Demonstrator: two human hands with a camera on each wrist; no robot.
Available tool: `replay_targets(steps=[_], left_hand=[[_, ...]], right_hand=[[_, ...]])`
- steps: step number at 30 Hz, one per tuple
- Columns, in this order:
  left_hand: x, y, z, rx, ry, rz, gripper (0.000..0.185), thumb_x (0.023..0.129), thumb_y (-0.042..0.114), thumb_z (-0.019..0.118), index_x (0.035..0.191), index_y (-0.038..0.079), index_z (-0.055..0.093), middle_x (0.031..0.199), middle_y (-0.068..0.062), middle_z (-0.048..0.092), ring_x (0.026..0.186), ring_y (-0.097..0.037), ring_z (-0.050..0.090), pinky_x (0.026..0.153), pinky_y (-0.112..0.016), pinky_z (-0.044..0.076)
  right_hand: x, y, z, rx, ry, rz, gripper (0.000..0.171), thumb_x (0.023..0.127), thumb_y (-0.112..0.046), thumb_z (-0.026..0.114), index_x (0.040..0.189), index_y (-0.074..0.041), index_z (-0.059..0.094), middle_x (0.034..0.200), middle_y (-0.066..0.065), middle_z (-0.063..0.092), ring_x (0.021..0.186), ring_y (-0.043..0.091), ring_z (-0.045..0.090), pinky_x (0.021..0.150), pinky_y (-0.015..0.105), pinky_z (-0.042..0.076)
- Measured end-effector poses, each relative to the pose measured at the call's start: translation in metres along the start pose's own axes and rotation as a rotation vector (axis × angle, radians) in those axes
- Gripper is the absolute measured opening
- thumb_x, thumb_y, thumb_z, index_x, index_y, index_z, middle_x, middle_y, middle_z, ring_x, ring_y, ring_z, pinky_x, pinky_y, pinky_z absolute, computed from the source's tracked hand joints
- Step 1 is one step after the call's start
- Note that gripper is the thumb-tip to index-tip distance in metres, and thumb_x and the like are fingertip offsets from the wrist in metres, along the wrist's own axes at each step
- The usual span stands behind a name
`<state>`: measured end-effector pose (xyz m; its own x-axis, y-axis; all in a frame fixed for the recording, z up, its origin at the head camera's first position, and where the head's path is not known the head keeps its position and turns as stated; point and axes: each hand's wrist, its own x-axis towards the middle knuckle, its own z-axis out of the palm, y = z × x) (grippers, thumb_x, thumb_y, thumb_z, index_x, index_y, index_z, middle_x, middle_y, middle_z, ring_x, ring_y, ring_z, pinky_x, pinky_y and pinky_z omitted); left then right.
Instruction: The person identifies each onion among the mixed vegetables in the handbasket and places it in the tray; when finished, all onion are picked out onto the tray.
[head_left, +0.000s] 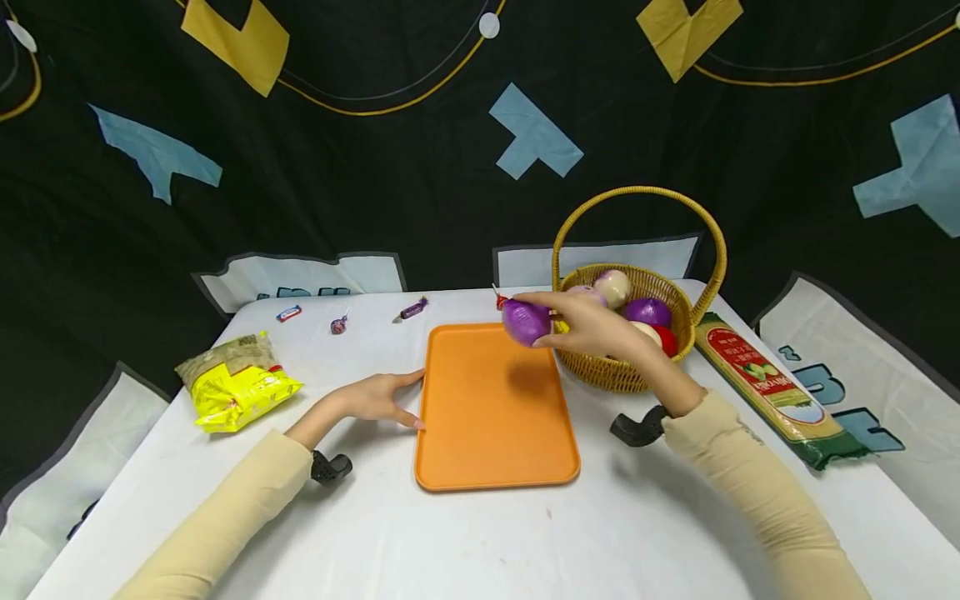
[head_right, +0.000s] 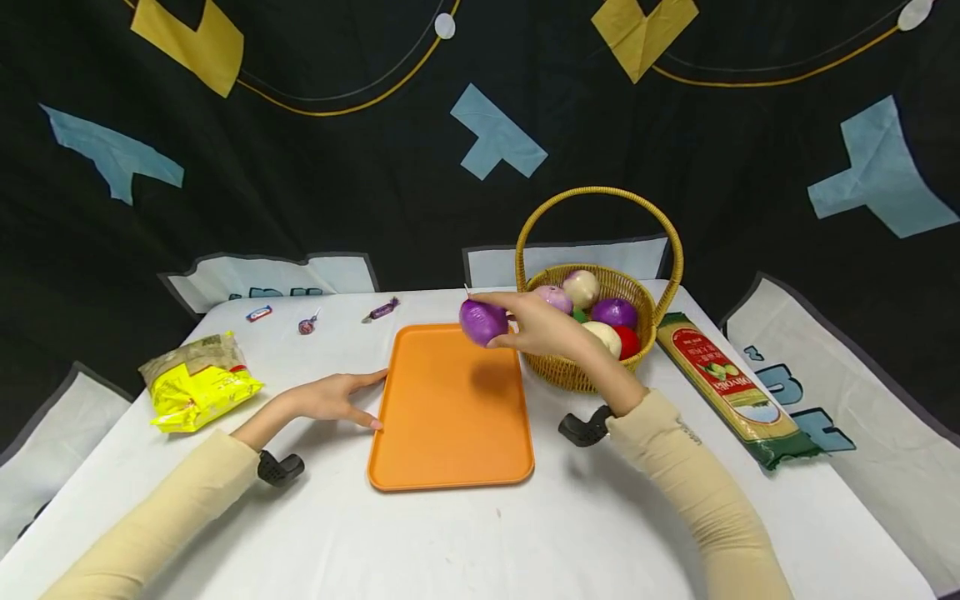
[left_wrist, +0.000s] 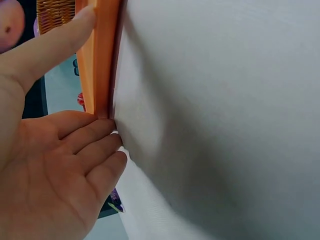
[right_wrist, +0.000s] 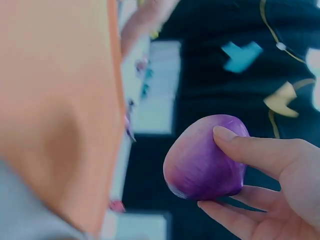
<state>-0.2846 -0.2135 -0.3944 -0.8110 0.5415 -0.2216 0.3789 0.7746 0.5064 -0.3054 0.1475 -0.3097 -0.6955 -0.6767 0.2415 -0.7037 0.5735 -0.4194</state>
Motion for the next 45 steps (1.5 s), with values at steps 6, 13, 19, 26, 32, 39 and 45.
replay_targets(steps=[6, 13, 19, 26, 32, 39, 45], left_hand=[[-0.002, -0.001, 0.003, 0.002, -0.001, 0.009, 0.1, 0.078, 0.045, 0.078, 0.15, -0.003, 0.027, 0.15, -0.026, 0.031, 0.137, -0.042, 0.031, 0.112, -0.054, 0.025], [-0.003, -0.002, -0.001, 0.021, 0.011, 0.022, 0.099, 0.079, 0.045, 0.077, 0.149, -0.004, 0.027, 0.149, -0.027, 0.032, 0.136, -0.043, 0.032, 0.112, -0.054, 0.025], [0.001, -0.003, -0.001, 0.018, 0.005, 0.031, 0.099, 0.079, 0.046, 0.077, 0.149, -0.004, 0.027, 0.15, -0.026, 0.032, 0.137, -0.042, 0.03, 0.113, -0.053, 0.024], [0.001, -0.001, -0.003, 0.025, 0.006, 0.027, 0.099, 0.079, 0.045, 0.077, 0.149, -0.004, 0.027, 0.15, -0.026, 0.032, 0.137, -0.041, 0.031, 0.113, -0.052, 0.025], [0.001, 0.0, -0.002, 0.02, -0.005, 0.031, 0.099, 0.079, 0.045, 0.077, 0.149, -0.004, 0.027, 0.15, -0.025, 0.032, 0.137, -0.041, 0.03, 0.113, -0.052, 0.024], [0.001, 0.001, -0.001, 0.02, -0.005, 0.021, 0.098, 0.079, 0.045, 0.077, 0.149, -0.003, 0.027, 0.15, -0.025, 0.032, 0.137, -0.041, 0.031, 0.113, -0.053, 0.025], [0.001, 0.001, -0.002, 0.018, -0.009, 0.015, 0.099, 0.079, 0.046, 0.077, 0.15, -0.002, 0.027, 0.15, -0.025, 0.032, 0.137, -0.041, 0.031, 0.113, -0.053, 0.025]], right_hand=[[0.05, -0.002, 0.046, 0.054, -0.114, -0.073, 0.065, 0.085, -0.01, 0.074, 0.143, -0.008, 0.046, 0.138, 0.015, 0.053, 0.119, 0.029, 0.055, 0.097, 0.041, 0.049], [0.101, 0.005, 0.078, 0.054, -0.115, 0.004, 0.068, 0.083, -0.016, 0.077, 0.143, -0.008, 0.047, 0.139, 0.013, 0.052, 0.116, 0.027, 0.056, 0.097, 0.04, 0.049], [0.12, 0.012, 0.102, -0.008, -0.069, 0.09, 0.068, 0.08, -0.022, 0.08, 0.139, -0.007, 0.049, 0.134, 0.013, 0.057, 0.113, 0.027, 0.058, 0.099, 0.033, 0.047], [0.13, 0.01, 0.114, -0.024, -0.033, 0.144, 0.068, 0.082, -0.024, 0.079, 0.141, -0.008, 0.049, 0.137, 0.012, 0.055, 0.121, 0.027, 0.053, 0.105, 0.036, 0.042], [0.131, 0.006, 0.114, -0.113, -0.074, 0.163, 0.069, 0.085, -0.03, 0.076, 0.143, -0.006, 0.046, 0.138, 0.012, 0.054, 0.123, 0.026, 0.052, 0.106, 0.034, 0.041], [0.121, 0.002, 0.105, -0.144, -0.041, 0.094, 0.066, 0.085, -0.027, 0.075, 0.141, -0.003, 0.048, 0.138, 0.012, 0.054, 0.125, 0.026, 0.052, 0.107, 0.035, 0.04], [0.091, -0.002, 0.072, -0.167, -0.001, -0.021, 0.063, 0.085, -0.026, 0.076, 0.139, -0.003, 0.051, 0.138, 0.012, 0.054, 0.126, 0.028, 0.051, 0.108, 0.038, 0.038]])
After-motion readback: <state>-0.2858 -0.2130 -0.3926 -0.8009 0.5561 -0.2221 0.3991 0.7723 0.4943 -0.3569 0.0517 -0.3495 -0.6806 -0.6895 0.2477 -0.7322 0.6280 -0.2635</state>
